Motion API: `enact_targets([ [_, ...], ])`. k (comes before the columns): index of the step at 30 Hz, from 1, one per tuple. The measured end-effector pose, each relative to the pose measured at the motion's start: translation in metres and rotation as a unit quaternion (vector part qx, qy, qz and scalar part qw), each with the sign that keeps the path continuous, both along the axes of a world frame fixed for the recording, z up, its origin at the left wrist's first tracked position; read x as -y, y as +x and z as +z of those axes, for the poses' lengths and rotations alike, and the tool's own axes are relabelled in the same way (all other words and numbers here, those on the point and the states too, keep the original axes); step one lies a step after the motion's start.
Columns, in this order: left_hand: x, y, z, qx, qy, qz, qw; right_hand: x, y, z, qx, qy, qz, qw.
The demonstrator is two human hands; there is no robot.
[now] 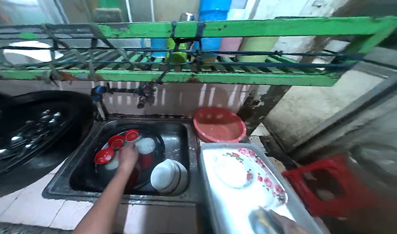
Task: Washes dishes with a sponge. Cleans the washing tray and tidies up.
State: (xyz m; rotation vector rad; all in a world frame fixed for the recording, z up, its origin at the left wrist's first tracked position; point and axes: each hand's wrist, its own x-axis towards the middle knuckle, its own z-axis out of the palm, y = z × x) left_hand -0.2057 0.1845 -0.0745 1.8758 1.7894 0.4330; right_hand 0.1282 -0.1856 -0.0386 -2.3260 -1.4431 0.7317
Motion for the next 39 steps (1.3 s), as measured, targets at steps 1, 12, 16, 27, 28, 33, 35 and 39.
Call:
enact_targets([
  [1, 0.004, 0.003, 0.000, 0.016, 0.006, -0.005, 1.000, 0.001, 0.001, 0.001, -0.004, 0.001, 0.007, 1.000],
  [12, 0.002, 0.013, -0.146, 0.306, -0.230, 0.122, 0.916, -0.053, -0.056, 0.045, -0.167, 0.136, -0.005, 0.976],
  [16, -0.018, -0.021, -0.168, 0.118, -0.230, 0.053, 0.965, -0.107, -0.099, 0.037, -0.273, 0.156, -0.057, 0.948],
  [27, -0.035, 0.047, 0.012, 0.428, -0.509, -0.222, 0.713, -0.270, -0.155, -0.050, -0.445, 0.190, -0.379, 0.789],
  [28, -0.028, 0.054, 0.041, 0.395, -0.494, -0.253, 0.733, -0.279, -0.160, -0.050, -0.437, 0.199, -0.392, 0.785],
  [33, 0.030, 0.047, 0.061, 0.280, -0.393, -0.310, 0.819, -0.307, -0.177, -0.044, -0.407, 0.262, -0.376, 0.790],
  [35, 0.051, 0.043, 0.044, 0.355, -0.384, -0.246, 0.816, -0.312, -0.198, -0.038, -0.395, 0.274, -0.357, 0.801],
  [39, 0.037, 0.049, 0.019, 0.569, -0.468, -0.170, 0.654, -0.291, -0.238, -0.004, -0.195, 0.138, -0.246, 0.939],
])
